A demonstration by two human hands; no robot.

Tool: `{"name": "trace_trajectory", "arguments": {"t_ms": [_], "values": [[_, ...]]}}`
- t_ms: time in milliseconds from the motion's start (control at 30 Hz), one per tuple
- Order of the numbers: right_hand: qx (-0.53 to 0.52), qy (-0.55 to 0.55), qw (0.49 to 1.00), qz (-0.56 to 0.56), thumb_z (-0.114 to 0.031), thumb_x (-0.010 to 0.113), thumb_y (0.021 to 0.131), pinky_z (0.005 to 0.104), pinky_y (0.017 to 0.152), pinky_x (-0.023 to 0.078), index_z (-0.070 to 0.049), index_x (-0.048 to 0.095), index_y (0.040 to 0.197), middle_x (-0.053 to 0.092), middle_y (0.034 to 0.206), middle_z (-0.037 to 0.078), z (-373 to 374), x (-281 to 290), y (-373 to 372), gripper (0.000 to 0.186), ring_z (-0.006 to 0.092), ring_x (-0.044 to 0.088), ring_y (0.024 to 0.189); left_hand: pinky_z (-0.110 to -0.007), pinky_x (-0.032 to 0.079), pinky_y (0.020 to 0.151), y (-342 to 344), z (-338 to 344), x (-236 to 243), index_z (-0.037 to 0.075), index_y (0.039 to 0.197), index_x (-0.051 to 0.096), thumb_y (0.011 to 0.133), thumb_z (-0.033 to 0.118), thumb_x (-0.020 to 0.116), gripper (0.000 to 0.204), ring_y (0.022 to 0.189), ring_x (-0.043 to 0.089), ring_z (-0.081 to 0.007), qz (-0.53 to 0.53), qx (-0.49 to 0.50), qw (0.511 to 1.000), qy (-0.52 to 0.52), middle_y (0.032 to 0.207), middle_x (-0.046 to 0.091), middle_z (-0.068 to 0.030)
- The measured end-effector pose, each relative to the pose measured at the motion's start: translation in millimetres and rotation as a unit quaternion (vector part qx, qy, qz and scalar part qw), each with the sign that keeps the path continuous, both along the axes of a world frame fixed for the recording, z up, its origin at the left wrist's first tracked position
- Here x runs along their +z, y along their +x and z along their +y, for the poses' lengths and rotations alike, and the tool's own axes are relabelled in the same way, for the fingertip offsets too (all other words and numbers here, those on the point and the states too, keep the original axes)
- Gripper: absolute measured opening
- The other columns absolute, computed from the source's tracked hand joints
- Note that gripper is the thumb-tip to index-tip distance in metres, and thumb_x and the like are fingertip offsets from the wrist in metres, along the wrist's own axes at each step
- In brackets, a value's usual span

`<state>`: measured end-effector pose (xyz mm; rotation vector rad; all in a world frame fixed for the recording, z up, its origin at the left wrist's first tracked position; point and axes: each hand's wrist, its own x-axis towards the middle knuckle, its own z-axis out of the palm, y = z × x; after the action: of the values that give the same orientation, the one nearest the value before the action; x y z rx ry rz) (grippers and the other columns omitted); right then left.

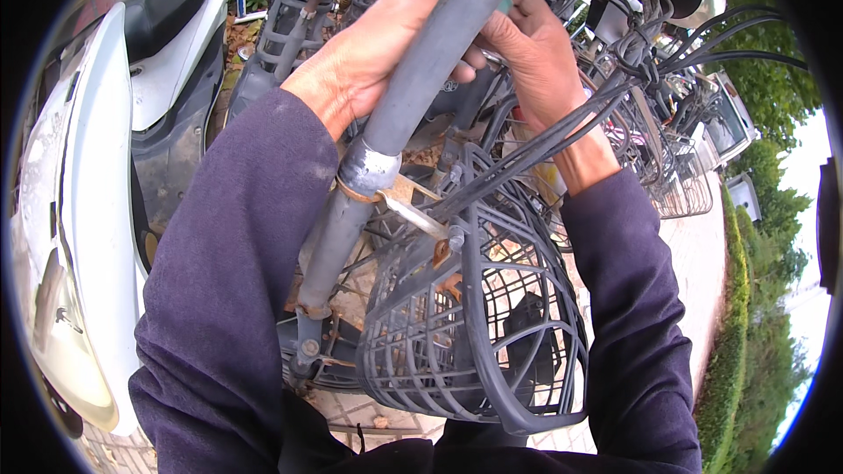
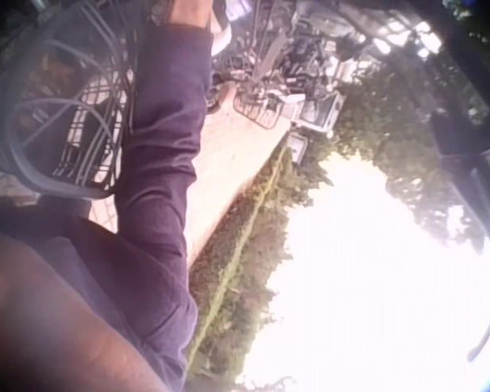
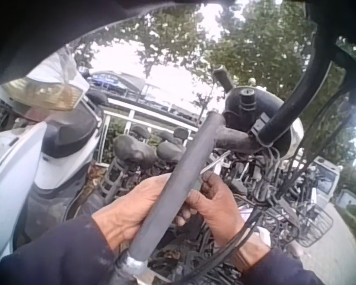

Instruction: The person uses a screwdriver to tighten bolts on the front wheel and handlebar area of a bicycle. They adjust the front wheel alignment and then work on the handlebar stem and basket attachment, repeatedly turning the screwdriver to secure components.

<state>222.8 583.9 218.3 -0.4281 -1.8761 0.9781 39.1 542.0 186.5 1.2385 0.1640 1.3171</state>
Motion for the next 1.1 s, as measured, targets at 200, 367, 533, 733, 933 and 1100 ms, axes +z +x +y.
{"name": "trace_trajectory", "arguments": {"t_ms": [200,367,533,733,933,1100], "values": [[0.081,-0.064,0.994,-0.044,-0.024,0.071,0.097,0.0316,0.097,0.049,0.004,0.054,0.130,0.067,0.110,0.009,7,11,10,0.047,0.0149,0.065,0.100,-0.027,0.058,0.067,4,-2,4,0.005,0.123,0.060,0.107,0.041,0.048,0.041,0.078,0.068,-0.0145,0.051,0.068,0.996,-0.018,0.095,0.068,-0.0091],[-0.024,-0.014,0.999,-0.021,-0.029,0.073,0.092,0.0296,0.090,0.051,0.007,0.056,0.125,0.067,0.108,0.012,0,0,1,0.051,0.0167,0.065,0.097,-0.026,0.054,0.062,5,-8,5,0.006,0.118,0.060,0.107,0.042,0.047,0.040,0.073,0.065,-0.0150,0.046,0.054,0.996,-0.056,0.091,0.067,-0.0091],[-0.076,0.000,0.995,-0.058,-0.031,0.082,0.078,0.0341,0.087,0.052,0.009,0.057,0.125,0.068,0.100,0.017,4,6,-2,0.066,0.0219,0.066,0.095,-0.022,0.041,0.048,9,2,3,0.003,0.122,0.061,0.105,0.038,0.052,0.040,0.058,0.056,-0.0108,0.053,0.104,0.983,-0.141,0.075,0.061,-0.0039],[0.031,-0.054,0.998,0.028,-0.014,0.082,0.081,0.0327,0.083,0.055,0.012,0.054,0.125,0.070,0.095,0.017,-1,7,-4,0.058,0.0206,0.069,0.091,-0.022,0.037,0.046,9,8,7,0.002,0.120,0.056,0.104,0.036,0.051,0.038,0.056,0.048,-0.0122,0.106,0.106,0.981,-0.125,0.071,0.051,-0.0032],[-0.082,-0.100,0.991,0.015,-0.022,0.087,0.075,0.0318,0.069,0.057,0.009,0.044,0.113,0.066,0.082,0.013,-17,13,2,0.065,0.0204,0.068,0.070,-0.019,0.036,0.047,16,0,12,0.007,0.104,0.055,0.106,0.041,0.049,0.035,0.072,0.045,-0.0096,0.101,0.137,0.977,-0.132,0.082,0.045,0.0007],[-0.033,-0.079,0.996,-0.003,-0.022,0.087,0.073,0.0338,0.088,0.054,0.010,0.050,0.125,0.068,0.104,0.023,-15,14,6,0.072,0.0242,0.069,0.097,-0.017,0.038,0.050,9,7,3,0.007,0.106,0.054,0.106,0.035,0.051,0.028,0.071,0.045,-0.0080,0.044,0.136,0.980,-0.137,0.082,0.046,0.0003]]}}
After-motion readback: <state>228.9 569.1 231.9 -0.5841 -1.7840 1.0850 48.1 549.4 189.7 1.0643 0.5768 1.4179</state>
